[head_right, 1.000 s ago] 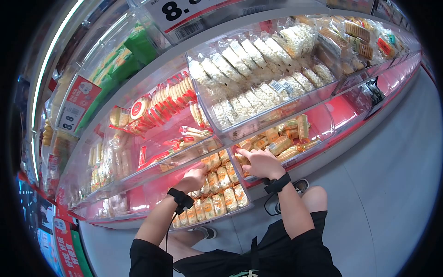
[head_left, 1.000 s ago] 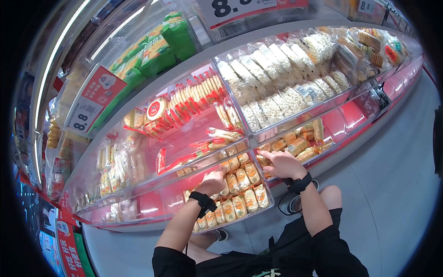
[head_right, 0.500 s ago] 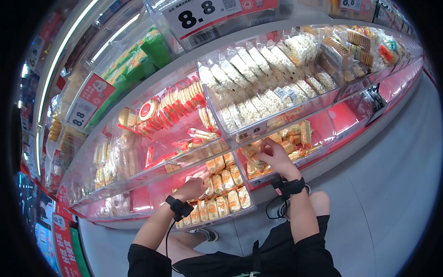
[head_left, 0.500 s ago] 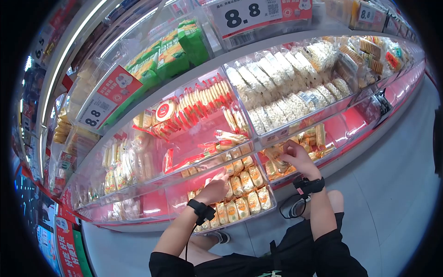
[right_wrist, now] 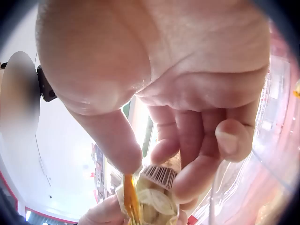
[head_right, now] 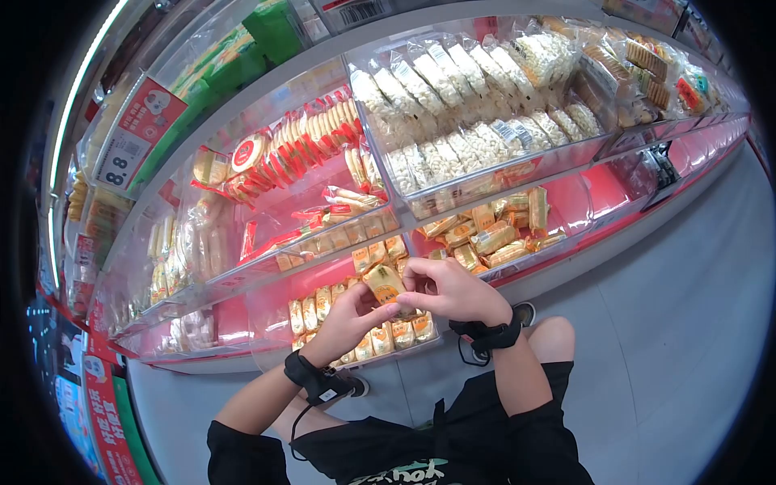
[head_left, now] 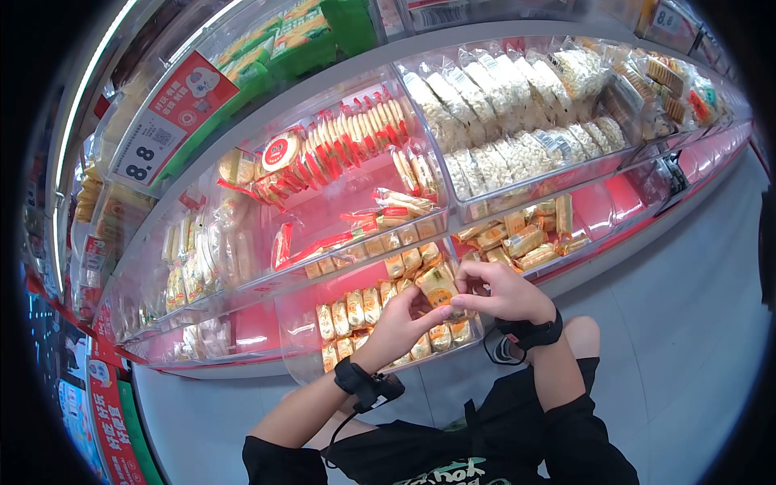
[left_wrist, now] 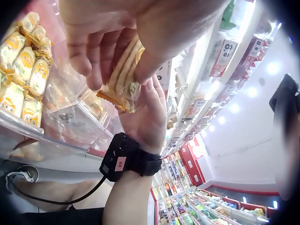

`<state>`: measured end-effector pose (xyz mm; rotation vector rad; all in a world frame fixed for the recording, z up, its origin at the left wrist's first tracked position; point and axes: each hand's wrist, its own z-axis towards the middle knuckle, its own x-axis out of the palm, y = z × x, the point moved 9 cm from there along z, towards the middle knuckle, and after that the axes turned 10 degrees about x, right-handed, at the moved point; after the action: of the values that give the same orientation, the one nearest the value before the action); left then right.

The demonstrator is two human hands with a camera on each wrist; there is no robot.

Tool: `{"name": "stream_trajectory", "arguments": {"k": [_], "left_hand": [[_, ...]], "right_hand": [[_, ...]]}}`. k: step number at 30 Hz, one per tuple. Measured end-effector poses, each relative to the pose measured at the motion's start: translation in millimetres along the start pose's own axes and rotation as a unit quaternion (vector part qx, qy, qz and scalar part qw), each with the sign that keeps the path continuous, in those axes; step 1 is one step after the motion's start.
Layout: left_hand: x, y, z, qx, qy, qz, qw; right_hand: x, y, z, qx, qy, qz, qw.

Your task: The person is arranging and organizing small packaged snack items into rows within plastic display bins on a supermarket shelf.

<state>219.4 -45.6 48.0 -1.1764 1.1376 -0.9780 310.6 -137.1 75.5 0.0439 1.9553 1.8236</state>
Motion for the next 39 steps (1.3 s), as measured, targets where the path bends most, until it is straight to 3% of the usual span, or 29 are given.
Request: {"name": "stream_trajectory", "arguments": {"k": [2, 3, 4, 5, 7, 10, 11, 13, 15, 16, 19, 20, 23, 26, 29, 35, 39], "left_hand": [[-6, 1, -2, -0.013, -0.031, -0.055, 0.998], [-16, 12, -7, -0.066, -0.044, -0.042, 0.996], [-30, 24, -13, -0.118, -0.056, -0.029, 0.991], [-42, 35, -19, -0.170, -0.068, -0.014, 0.983], [-70, 37, -24, -0.181, -0.133, 0.040, 0.974], [-134, 77, -9, -0.143, -0.181, 0.129, 0.965], [-149, 88, -3, -0.115, -0.196, 0.126, 0.966], [-170, 111, 7, -0.147, -0.213, 0.169, 0.951], [-180, 135, 17, -0.139, -0.215, 0.178, 0.950], [-187, 133, 25, -0.111, -0.208, 0.313, 0.920], [-196, 149, 31, -0.085, -0.219, 0.408, 0.882], [-206, 168, 32, -0.088, -0.236, 0.361, 0.898], [-190, 158, 28, -0.122, -0.214, 0.301, 0.921], [-199, 207, 32, -0.225, -0.150, 0.313, 0.911], [-195, 193, 38, -0.156, -0.171, 0.358, 0.904], [-178, 150, 43, -0.121, -0.153, 0.501, 0.843], [-176, 157, 47, -0.148, -0.150, 0.457, 0.864]], "right_hand": [[-8, -6, 0, 0.006, -0.034, 0.071, 0.997], [-12, -9, 1, 0.007, -0.052, 0.106, 0.993], [-25, -12, 2, -0.044, -0.121, 0.059, 0.990], [-36, -25, 4, -0.023, -0.153, 0.057, 0.986], [-59, -57, 6, 0.045, -0.226, 0.058, 0.971], [-84, -71, 4, 0.022, -0.392, -0.238, 0.889], [-82, -74, 7, 0.020, -0.401, -0.254, 0.880], [-75, -74, 8, 0.016, -0.418, -0.287, 0.862], [-74, -74, 8, 0.017, -0.411, -0.271, 0.870], [-76, -78, 8, 0.028, -0.405, -0.255, 0.877], [-76, -77, 10, 0.032, -0.409, -0.267, 0.872], [-74, -77, 11, 0.033, -0.406, -0.290, 0.866], [-72, -75, 13, 0.047, -0.406, -0.302, 0.861], [-72, -75, 14, 0.054, -0.405, -0.301, 0.861], [-72, -76, 16, 0.063, -0.400, -0.302, 0.863], [-70, -78, 17, 0.068, -0.396, -0.318, 0.859], [-65, -80, 19, 0.080, -0.364, -0.348, 0.860]]}}
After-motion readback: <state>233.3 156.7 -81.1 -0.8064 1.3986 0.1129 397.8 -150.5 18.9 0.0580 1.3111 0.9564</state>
